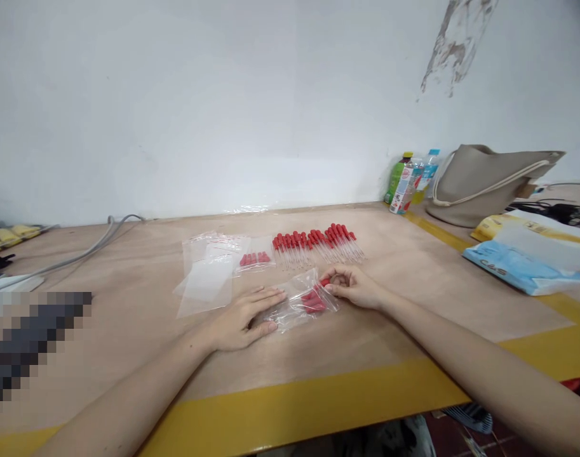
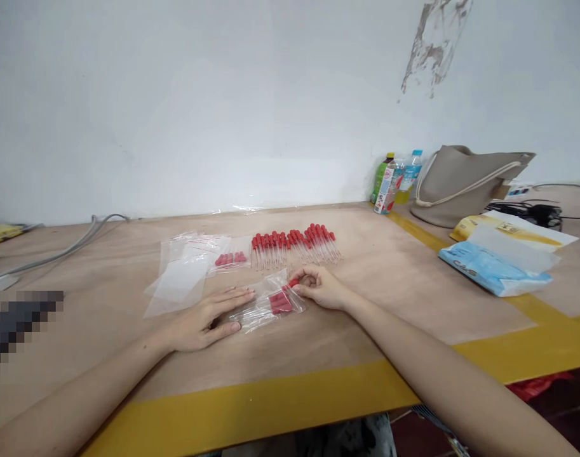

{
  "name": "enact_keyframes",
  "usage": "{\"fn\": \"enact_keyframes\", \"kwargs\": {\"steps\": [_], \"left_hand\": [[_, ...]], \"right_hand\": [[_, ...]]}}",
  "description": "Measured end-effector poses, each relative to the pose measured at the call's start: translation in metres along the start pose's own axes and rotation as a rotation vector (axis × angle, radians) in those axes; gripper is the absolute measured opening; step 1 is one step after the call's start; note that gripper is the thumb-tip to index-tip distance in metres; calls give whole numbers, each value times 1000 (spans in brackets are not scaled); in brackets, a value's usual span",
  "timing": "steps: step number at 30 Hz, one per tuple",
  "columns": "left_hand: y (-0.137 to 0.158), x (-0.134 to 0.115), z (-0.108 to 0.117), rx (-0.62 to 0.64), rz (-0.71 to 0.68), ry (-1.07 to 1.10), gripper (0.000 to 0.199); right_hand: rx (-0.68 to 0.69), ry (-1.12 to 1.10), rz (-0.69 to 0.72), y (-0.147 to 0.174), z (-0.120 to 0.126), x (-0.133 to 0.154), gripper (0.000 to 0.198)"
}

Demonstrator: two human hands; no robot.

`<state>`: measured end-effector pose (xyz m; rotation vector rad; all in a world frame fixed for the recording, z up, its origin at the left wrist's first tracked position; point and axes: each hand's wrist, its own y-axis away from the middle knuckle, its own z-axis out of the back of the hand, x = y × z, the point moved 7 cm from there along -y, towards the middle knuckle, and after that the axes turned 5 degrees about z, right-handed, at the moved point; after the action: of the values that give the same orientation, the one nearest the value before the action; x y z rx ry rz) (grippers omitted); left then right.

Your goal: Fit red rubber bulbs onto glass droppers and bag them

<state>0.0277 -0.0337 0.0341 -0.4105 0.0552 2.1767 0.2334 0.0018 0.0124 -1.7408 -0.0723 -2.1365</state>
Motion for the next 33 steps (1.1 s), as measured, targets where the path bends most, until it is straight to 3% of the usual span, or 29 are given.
{"fn": "enact_keyframes", "kwargs": {"steps": [10,18,24,26,29,33], "left_hand": [[-1,2,-1,-5,-2,3,52],[-1,1,-1,-15,-11,-5,51],[-1,1,-1,-12,-6,2,51],[-1,1,-1,4,-1,-7,48],[-2,-1,-2,23,-2,-17,43],[-2,-1,-1,14,-1,-15,43]], "right_hand": [[93,108,106,-9,-7,4,28],[-214,185,55,-17,-1,-14,22],[25,177,80,-13,-12,-7,25],[35,186,50,-14,-6,-6,26],[-154,357,23,-21,22,-4,23],[-388,765,0,-41,53,6,12]]}}
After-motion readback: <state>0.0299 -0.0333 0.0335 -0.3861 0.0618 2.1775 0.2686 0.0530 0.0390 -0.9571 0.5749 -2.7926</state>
